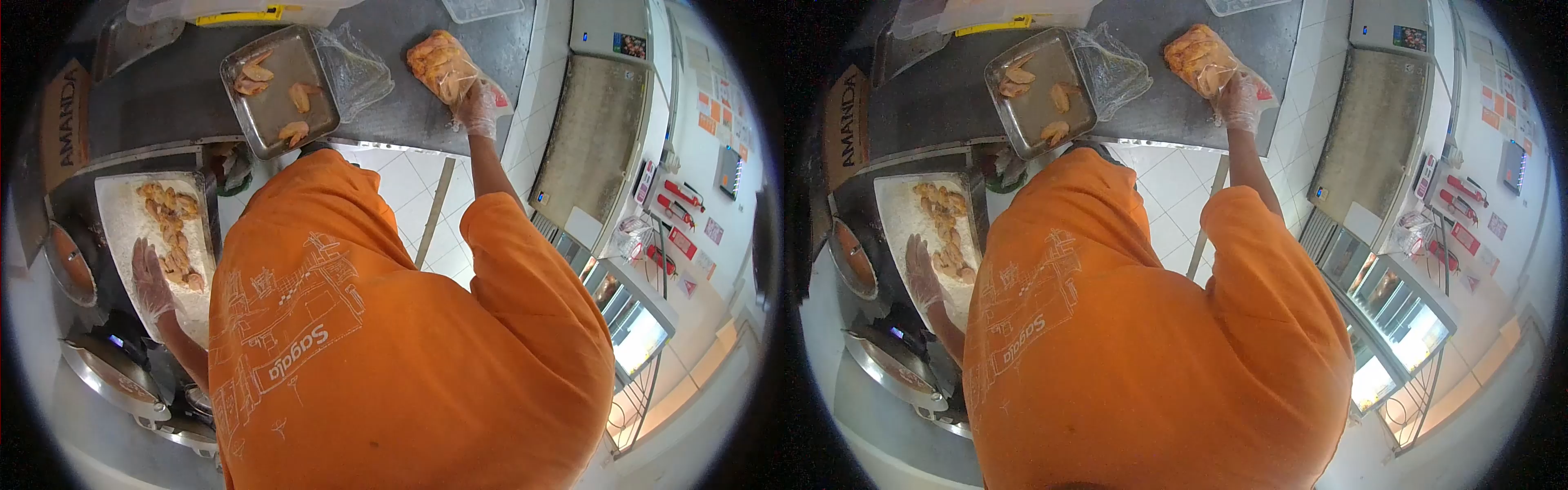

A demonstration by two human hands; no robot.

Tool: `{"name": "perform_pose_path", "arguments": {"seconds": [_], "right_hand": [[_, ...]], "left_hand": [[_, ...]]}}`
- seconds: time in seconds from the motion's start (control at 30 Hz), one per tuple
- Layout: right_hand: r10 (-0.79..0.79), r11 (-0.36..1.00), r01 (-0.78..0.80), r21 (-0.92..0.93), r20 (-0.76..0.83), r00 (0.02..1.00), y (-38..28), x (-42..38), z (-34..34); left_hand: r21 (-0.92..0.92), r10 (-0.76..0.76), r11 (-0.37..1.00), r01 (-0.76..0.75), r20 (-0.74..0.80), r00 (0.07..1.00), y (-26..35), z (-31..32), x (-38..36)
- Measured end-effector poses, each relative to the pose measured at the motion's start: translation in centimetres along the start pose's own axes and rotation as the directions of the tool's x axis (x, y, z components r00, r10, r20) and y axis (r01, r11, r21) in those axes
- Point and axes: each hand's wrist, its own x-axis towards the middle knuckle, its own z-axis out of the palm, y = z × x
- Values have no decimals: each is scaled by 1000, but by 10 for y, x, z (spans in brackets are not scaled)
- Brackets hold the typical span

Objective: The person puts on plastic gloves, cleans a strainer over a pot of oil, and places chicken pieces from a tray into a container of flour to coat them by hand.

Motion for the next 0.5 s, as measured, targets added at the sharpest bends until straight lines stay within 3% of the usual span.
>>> {"name": "perform_pose_path", "arguments": {"seconds": [0.07, 0.1, 0.17, 0.3, 0.37, 0.5], "right_hand": [[-131, 991, 135, 8, -175, 976, -5, 2, 4], [-128, 991, 132, 10, -177, 976, -4, -2, 0], [157, 973, -156, 173, 6, 988, -56, -16, -55], [205, 921, -177, 346, -45, 978, -48, -25, -50], [-151, 945, 218, 243, -265, 952, -49, -28, -46], [-311, 935, 331, 124, -155, 938, -26, -7, -22]], "left_hand": [[2, 28, 1000, -28, 2, 1000, 5, 0, 0], [3, 31, 1000, -31, 3, 1000, 8, -2, 1], [183, 45, 982, -46, 9, 999, 16, -6, 2], [215, 97, 972, -98, 12, 995, 6, -11, 3], [190, 104, 976, -107, 26, 994, 3, -12, 3], [215, 90, 972, -98, 47, 995, 4, -12, 0]]}}
